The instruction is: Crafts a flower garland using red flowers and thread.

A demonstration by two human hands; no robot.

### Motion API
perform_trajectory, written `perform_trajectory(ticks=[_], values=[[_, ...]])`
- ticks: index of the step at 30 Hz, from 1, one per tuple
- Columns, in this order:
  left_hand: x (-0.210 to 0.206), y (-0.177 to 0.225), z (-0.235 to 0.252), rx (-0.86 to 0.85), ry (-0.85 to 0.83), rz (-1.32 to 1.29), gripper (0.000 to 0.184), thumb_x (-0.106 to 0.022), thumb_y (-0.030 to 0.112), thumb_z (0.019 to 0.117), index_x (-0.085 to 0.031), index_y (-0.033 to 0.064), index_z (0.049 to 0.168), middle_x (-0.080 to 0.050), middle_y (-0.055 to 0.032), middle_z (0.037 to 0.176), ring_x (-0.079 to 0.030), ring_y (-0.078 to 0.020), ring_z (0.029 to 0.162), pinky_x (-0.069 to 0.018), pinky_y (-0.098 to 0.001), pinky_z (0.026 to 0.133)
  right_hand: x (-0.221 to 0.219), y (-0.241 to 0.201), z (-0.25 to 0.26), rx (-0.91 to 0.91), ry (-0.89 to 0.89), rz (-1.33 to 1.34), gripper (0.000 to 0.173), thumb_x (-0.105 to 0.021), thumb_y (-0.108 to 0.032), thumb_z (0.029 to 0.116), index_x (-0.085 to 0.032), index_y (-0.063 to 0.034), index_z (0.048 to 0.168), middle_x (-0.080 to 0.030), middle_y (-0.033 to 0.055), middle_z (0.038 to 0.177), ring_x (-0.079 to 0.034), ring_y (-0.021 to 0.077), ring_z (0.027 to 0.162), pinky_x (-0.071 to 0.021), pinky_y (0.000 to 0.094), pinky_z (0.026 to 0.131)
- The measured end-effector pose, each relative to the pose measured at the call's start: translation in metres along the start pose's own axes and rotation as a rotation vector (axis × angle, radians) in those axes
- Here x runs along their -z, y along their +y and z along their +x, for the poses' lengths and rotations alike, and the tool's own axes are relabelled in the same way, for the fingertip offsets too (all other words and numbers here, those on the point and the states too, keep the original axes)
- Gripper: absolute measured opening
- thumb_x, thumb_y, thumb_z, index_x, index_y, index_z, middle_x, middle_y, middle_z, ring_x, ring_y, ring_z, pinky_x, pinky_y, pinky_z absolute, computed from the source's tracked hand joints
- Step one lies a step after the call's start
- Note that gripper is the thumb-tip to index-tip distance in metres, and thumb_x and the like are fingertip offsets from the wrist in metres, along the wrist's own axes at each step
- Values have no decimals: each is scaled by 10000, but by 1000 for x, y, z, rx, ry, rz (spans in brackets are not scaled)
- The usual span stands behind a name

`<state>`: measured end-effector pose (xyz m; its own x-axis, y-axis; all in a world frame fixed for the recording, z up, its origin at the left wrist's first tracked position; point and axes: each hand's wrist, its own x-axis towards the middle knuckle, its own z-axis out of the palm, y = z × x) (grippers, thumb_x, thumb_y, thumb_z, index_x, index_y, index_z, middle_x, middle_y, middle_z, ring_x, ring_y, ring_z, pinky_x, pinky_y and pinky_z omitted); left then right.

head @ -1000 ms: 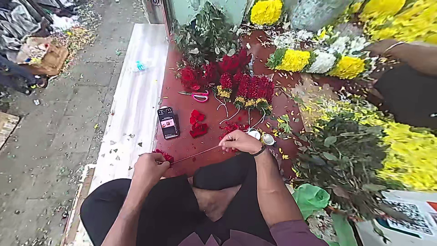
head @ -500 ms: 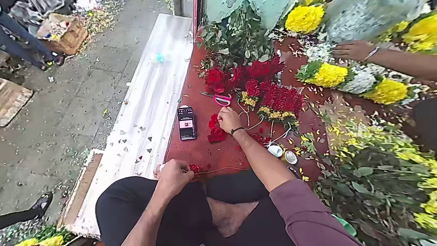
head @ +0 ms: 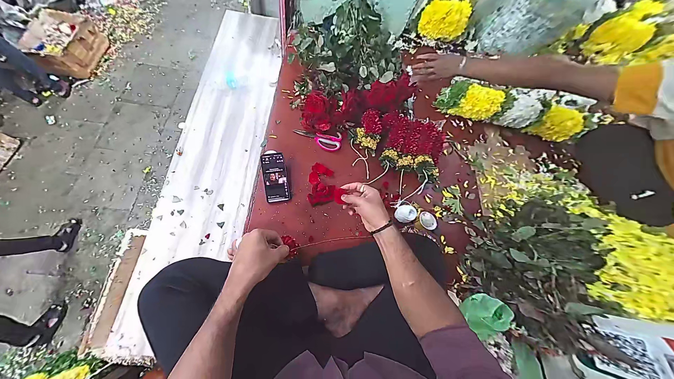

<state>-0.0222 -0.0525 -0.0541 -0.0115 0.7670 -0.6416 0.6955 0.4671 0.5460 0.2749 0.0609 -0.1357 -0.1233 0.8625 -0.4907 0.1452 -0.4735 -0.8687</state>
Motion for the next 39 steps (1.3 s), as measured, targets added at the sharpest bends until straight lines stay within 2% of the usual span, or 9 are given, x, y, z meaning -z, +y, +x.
perform_trajectory(ticks=[6, 11, 15, 19, 23, 27, 32, 35, 39], values=[[-3, -2, 3, -11, -5, 12, 143, -741, 336, 846, -768, 195, 840, -701, 22, 731, -663, -158, 682, -546, -513, 687, -6, -4, -5, 27, -5, 72, 183, -666, -39, 953, -706, -28, 1131, -714, 128, 889, -631, 157, 609, -534, 292, 525], [-2, -3, 4, -2, -11, 6, 144, -734, 332, 860, -768, 194, 838, -698, 20, 728, -657, -155, 675, -545, -499, 668, -7, 2, -5, 71, 7, 19, 167, -674, -30, 918, -716, -62, 1076, -712, 121, 868, -620, 168, 581, -500, 288, 466], [-3, -2, 5, 6, -17, 22, 145, -733, 341, 861, -770, 202, 842, -703, 21, 742, -660, -160, 695, -542, -515, 690, -10, 4, -6, 136, -10, 0, 124, -629, -20, 926, -721, -59, 1000, -703, 107, 856, -608, 173, 588, -516, 310, 499], [-2, -2, 4, 6, -11, 10, 158, -726, 342, 855, -772, 192, 848, -712, 19, 739, -677, -152, 689, -560, -501, 688, -12, 3, -4, 186, -54, -55, 167, -634, 0, 951, -749, -52, 1059, -734, 100, 972, -637, 180, 655, -567, 333, 597], [1, -2, 3, 22, -9, -10, 160, -732, 338, 862, -774, 184, 858, -723, 10, 748, -692, -162, 697, -570, -511, 704, -14, 2, -7, 286, -107, -154, 343, -705, 102, 814, -748, -73, 1106, -739, 92, 1009, -656, 189, 730, -563, 362, 632], [3, -3, 2, 7, -2, -11, 167, -735, 343, 861, -772, 181, 847, -718, 5, 739, -687, -165, 690, -563, -515, 689, -21, -2, -11, 324, -84, -191, 218, -766, 4, 862, -763, -83, 1063, -746, 54, 1080, -714, 187, 871, -624, 380, 752], [2, -4, 3, 16, 12, -3, 162, -742, 355, 848, -770, 195, 839, -692, 10, 725, -653, -172, 681, -531, -514, 665, -35, 0, -24, 335, -50, -117, 104, -758, -110, 913, -770, -83, 1013, -746, 54, 1011, -705, 196, 783, -628, 381, 707], [-1, -4, 4, 20, 24, 4, 183, -743, 377, 842, -769, 197, 845, -712, 8, 753, -675, -181, 709, -540, -547, 698, -45, 0, -36, 345, -8, -52, 180, -787, -87, 863, -713, -71, 1027, -726, 86, 922, -688, 221, 705, -618, 396, 636], [-2, -4, 6, 26, 35, -14, 188, -746, 399, 838, -771, 214, 816, -707, 30, 733, -671, -159, 694, -542, -535, 685, -59, -9, -56, 301, -63, 90, 435, -794, 9, 809, -610, -55, 1198, -738, 140, 937, -712, 274, 735, -625, 421, 646]])
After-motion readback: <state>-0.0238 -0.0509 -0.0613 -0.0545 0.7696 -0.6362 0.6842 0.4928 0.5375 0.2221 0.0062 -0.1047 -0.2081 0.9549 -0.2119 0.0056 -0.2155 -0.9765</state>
